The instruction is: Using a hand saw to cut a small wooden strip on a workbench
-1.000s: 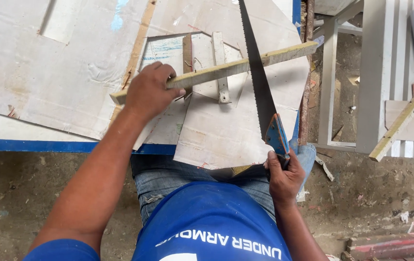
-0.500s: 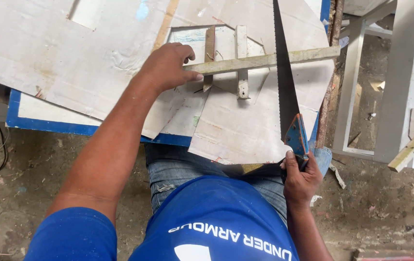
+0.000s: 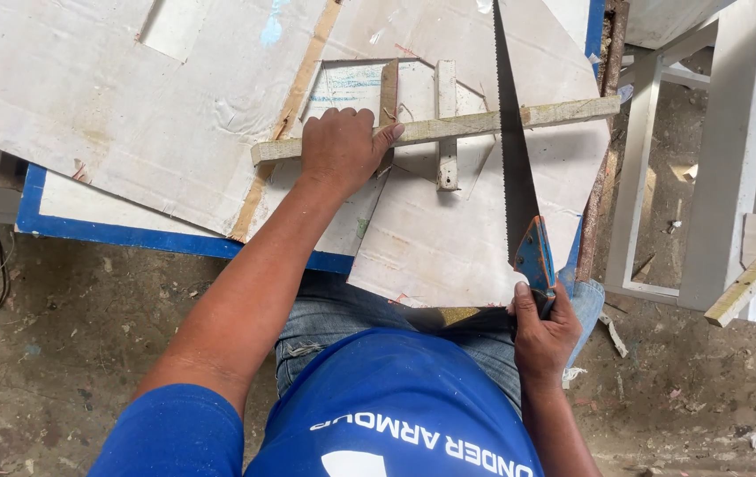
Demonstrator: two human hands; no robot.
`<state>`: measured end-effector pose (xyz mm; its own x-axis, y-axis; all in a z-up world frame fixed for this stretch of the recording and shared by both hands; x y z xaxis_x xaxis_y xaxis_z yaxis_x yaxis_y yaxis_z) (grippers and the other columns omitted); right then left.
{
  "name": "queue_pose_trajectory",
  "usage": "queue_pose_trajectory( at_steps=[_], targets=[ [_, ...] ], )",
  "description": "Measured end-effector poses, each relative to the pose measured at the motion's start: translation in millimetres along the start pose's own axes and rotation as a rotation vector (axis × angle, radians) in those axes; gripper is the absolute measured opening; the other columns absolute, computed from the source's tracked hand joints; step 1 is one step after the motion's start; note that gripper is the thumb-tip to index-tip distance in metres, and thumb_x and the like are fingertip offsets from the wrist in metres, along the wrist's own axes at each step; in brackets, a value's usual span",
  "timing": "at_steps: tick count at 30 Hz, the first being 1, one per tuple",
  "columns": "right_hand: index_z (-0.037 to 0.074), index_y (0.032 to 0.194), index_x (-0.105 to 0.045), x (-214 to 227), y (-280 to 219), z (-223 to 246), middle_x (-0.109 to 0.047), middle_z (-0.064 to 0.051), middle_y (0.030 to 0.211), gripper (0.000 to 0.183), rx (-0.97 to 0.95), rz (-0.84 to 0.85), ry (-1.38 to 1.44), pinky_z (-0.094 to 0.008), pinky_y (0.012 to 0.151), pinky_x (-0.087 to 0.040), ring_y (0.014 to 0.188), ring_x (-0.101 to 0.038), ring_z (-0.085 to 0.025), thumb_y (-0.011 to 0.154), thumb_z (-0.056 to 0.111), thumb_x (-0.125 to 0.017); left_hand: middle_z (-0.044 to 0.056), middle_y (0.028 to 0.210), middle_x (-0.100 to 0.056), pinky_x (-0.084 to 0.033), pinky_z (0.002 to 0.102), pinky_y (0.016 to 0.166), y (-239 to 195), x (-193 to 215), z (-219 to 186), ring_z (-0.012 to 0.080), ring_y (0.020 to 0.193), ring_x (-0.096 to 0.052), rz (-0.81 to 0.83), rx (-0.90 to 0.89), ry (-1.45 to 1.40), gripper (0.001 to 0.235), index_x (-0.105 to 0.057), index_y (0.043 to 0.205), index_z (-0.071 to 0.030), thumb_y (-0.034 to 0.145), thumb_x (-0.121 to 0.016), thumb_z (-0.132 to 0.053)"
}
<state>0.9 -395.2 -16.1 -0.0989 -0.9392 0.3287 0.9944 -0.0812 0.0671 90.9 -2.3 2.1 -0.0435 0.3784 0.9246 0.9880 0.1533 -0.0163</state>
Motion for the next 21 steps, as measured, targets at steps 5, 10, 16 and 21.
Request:
queue_pose_trajectory(
  at_steps=[5,10,16,21],
  targets=[
    [0.002,0.116,-0.072,-6.1,-2.8,14.2,-0.063,-0.012,0.062,0.017,-0.014,0.015,-0.008,-0.028,0.056,-0.046,0.057,-0.06,-0.013,0.1,0.008,-0.073,0.021,0.084,-0.069,-0.055,0.054,0.078,-2.1,3.7,-2.5,0.038,0.088,-0.072,-0.002,-0.01,-0.021,0.074,-0.072,0.103,0.0,0.11,-0.031,-0.061],
    [0.002,0.115,-0.072,-4.4,-1.5,12.3,-0.062,-0.012,0.062,0.017,-0.011,0.01,-0.016,-0.027,0.057,-0.047,0.057,-0.059,-0.013,0.1,0.008,-0.073,0.021,0.084,-0.069,-0.055,0.054,0.077,1.6,0.5,-3.7,0.0376,0.088,-0.073,0.007,-0.018,-0.021,0.072,-0.072,0.104,0.0,0.11,-0.031,-0.058],
    [0.004,0.117,-0.072,-3.8,-1.2,12.0,-0.061,-0.011,0.06,0.018,-0.023,0.005,-0.034,-0.026,0.054,-0.044,0.055,-0.055,-0.012,0.1,0.01,-0.074,0.021,0.085,-0.069,-0.056,0.055,0.079,2.0,2.2,-10.9,0.0379,0.089,-0.073,0.025,-0.032,-0.029,0.067,-0.071,0.106,0.0,0.111,-0.031,-0.052],
    [0.005,0.118,-0.072,-2.8,-2.1,8.2,-0.062,-0.009,0.063,0.02,-0.032,-0.013,-0.027,-0.025,0.055,-0.044,0.058,-0.056,-0.01,0.098,0.009,-0.075,0.022,0.085,-0.07,-0.056,0.056,0.079,2.1,2.2,-11.8,0.0386,0.089,-0.073,0.03,-0.033,-0.055,0.064,-0.071,0.106,0.0,0.112,-0.032,-0.049]
  ],
)
Point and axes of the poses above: each hand's wrist, its own y-axis towards the middle knuckle, its own x-axis out of the back of the hand, z = x × y, the point moved 10 cm from there along y, towards the middle knuckle
